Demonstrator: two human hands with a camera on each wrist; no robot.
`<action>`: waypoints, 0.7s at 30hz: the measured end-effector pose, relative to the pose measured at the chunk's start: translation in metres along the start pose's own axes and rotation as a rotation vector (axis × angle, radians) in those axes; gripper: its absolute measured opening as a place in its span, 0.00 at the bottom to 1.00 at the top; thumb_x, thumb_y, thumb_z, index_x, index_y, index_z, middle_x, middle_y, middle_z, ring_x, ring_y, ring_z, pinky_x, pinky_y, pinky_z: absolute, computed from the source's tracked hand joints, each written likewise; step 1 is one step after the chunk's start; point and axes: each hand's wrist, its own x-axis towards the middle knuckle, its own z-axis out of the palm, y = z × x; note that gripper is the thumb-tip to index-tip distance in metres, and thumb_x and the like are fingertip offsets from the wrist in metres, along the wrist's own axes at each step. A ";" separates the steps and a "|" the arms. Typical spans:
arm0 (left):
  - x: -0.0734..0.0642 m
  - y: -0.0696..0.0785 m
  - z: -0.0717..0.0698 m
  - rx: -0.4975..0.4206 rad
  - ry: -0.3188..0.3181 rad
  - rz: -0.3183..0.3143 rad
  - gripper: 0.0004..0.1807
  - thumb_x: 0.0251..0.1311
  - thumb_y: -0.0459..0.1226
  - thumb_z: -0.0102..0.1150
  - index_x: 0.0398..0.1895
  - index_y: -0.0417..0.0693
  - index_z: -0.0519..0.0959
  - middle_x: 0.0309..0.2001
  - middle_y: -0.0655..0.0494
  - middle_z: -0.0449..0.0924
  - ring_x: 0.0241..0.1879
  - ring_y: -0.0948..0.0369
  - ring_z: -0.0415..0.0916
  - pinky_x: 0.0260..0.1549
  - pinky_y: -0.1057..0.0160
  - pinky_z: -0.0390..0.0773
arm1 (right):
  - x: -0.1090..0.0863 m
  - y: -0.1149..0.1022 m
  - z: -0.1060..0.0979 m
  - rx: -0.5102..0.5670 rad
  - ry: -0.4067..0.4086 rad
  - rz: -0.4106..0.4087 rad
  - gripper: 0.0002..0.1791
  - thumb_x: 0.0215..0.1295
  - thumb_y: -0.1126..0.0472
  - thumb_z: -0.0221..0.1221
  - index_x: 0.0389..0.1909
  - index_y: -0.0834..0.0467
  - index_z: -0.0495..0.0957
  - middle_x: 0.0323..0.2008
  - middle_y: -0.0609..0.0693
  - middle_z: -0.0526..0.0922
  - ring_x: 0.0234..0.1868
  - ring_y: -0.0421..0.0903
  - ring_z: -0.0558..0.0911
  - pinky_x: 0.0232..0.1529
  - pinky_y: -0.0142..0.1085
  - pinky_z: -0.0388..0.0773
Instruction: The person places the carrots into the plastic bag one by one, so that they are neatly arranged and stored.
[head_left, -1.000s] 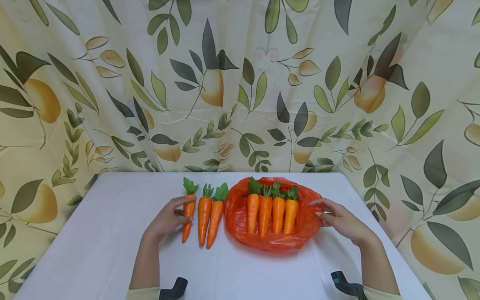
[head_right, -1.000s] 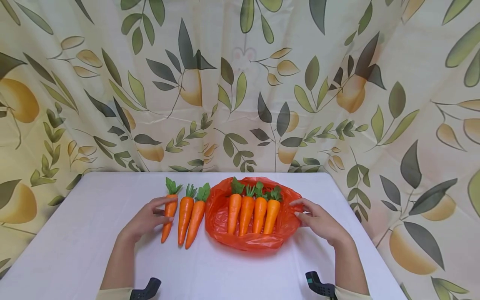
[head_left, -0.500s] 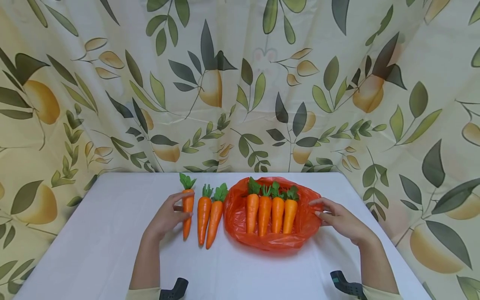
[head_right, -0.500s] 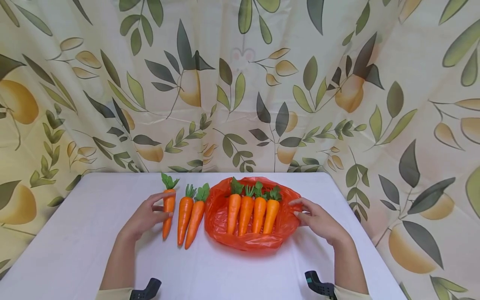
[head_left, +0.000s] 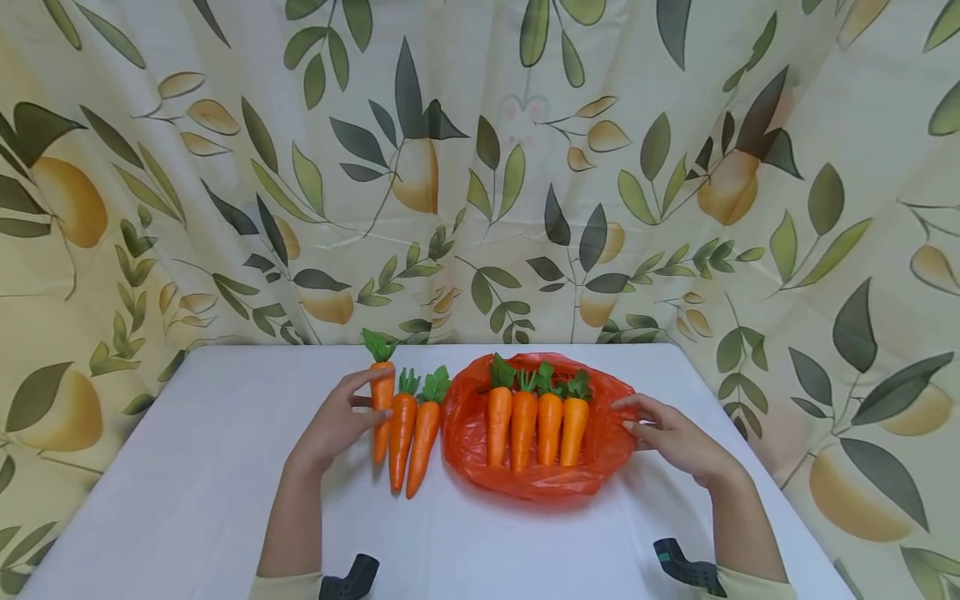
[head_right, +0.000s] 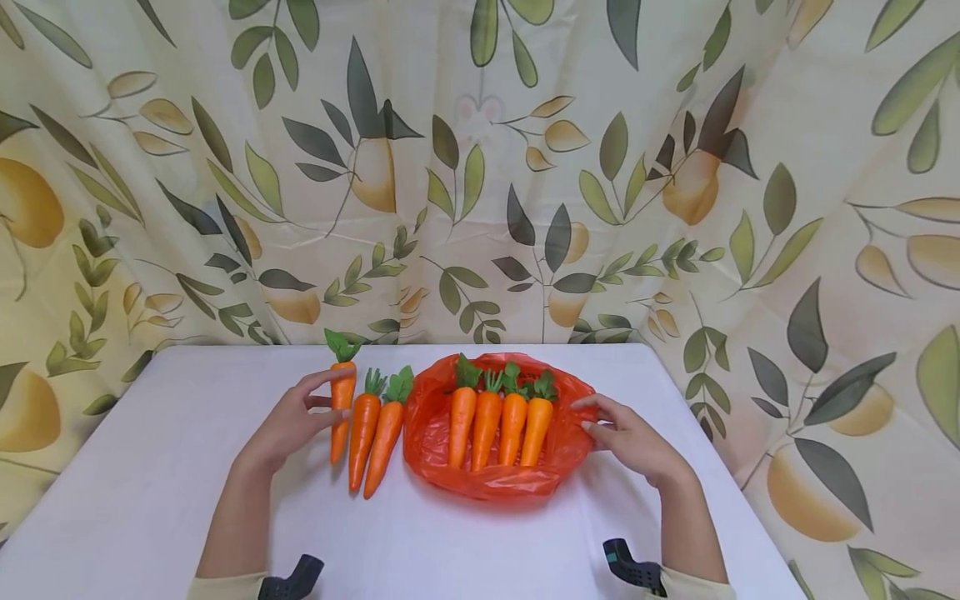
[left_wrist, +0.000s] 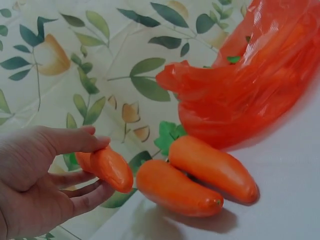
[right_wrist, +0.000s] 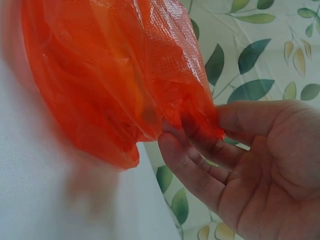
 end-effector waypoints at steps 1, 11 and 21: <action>0.001 0.002 0.001 0.003 -0.002 0.002 0.33 0.63 0.30 0.68 0.69 0.67 0.77 0.73 0.55 0.62 0.62 0.45 0.69 0.50 0.48 0.79 | 0.000 0.000 0.000 -0.001 0.000 -0.003 0.19 0.79 0.65 0.52 0.66 0.63 0.72 0.66 0.68 0.70 0.55 0.58 0.81 0.51 0.41 0.83; 0.008 0.027 0.007 0.015 -0.031 0.052 0.32 0.63 0.31 0.68 0.69 0.65 0.77 0.71 0.55 0.65 0.61 0.46 0.70 0.50 0.48 0.79 | 0.003 0.000 0.003 -0.017 -0.012 -0.024 0.18 0.79 0.64 0.53 0.65 0.63 0.73 0.63 0.66 0.74 0.52 0.55 0.82 0.50 0.40 0.83; 0.018 0.052 0.031 -0.046 -0.086 0.056 0.31 0.63 0.30 0.68 0.67 0.67 0.79 0.70 0.54 0.64 0.60 0.44 0.67 0.45 0.47 0.83 | 0.000 0.000 0.002 -0.023 0.010 0.012 0.19 0.79 0.63 0.53 0.66 0.62 0.73 0.66 0.67 0.72 0.53 0.56 0.82 0.52 0.45 0.83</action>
